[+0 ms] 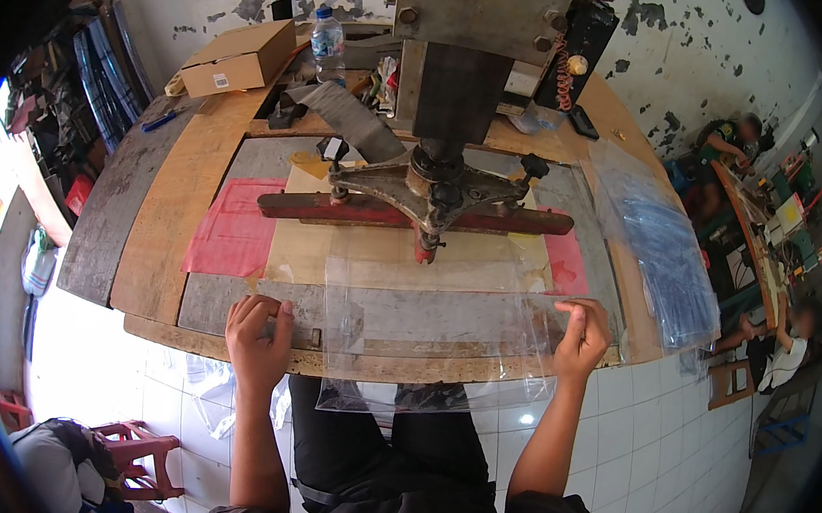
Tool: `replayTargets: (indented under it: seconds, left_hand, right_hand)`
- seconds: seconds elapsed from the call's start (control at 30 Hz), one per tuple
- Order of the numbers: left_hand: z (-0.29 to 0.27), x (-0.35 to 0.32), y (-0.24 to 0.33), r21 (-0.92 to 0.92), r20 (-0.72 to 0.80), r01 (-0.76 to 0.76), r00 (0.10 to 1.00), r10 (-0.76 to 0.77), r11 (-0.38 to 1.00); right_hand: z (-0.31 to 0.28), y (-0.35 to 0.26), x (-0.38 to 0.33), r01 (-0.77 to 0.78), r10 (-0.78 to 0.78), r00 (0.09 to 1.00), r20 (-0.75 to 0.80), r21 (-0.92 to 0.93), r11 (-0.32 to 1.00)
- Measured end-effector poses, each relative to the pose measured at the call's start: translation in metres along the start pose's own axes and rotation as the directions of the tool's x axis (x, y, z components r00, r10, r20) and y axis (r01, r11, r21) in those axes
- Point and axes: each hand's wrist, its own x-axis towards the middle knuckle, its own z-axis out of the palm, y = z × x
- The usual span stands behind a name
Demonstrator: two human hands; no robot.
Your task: The person operates a manual heat-sealing machine by positioning clear plastic sheets under the press and smoothing them by hand.
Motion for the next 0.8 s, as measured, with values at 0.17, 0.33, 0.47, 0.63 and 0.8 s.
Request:
replayTargets:
  seconds: [0.17, 0.33, 0.47, 0.63, 0.8]
  left_hand:
    - [0.0007, 0.0012, 0.0007, 0.015, 0.005, -0.014, 1.000, 0.014, 1.000]
    - [-0.0007, 0.0017, 0.0013, 0.017, 0.015, -0.013, 1.000, 0.013, 1.000]
    - [0.0003, 0.0013, 0.0009, 0.011, 0.016, 0.005, 1.000, -0.006, 1.000]
    - [0.0001, 0.0005, 0.0012, 0.015, 0.018, 0.007, 1.000, -0.008, 1.000]
    - [0.0004, 0.0005, 0.0005, 0.013, 0.014, 0.006, 1.000, -0.006, 1.000]
  right_hand:
    - [-0.0001, -0.0004, 0.0009, -0.033, 0.033, 0.999, 0.005, 0.012, 0.999]
    - [-0.0001, 0.0001, 0.0012, -0.018, 0.018, 1.000, 0.001, 0.012, 1.000]
    - [0.0002, -0.0003, 0.0018, -0.013, 0.013, 1.000, 0.007, 0.010, 1.000]
    - [-0.0004, 0.0004, 0.0005, -0.012, 0.012, 1.000, 0.002, 0.013, 1.000]
    - [0.0007, 0.0016, 0.0002, -0.015, 0.015, 1.000, -0.002, 0.032, 0.999]
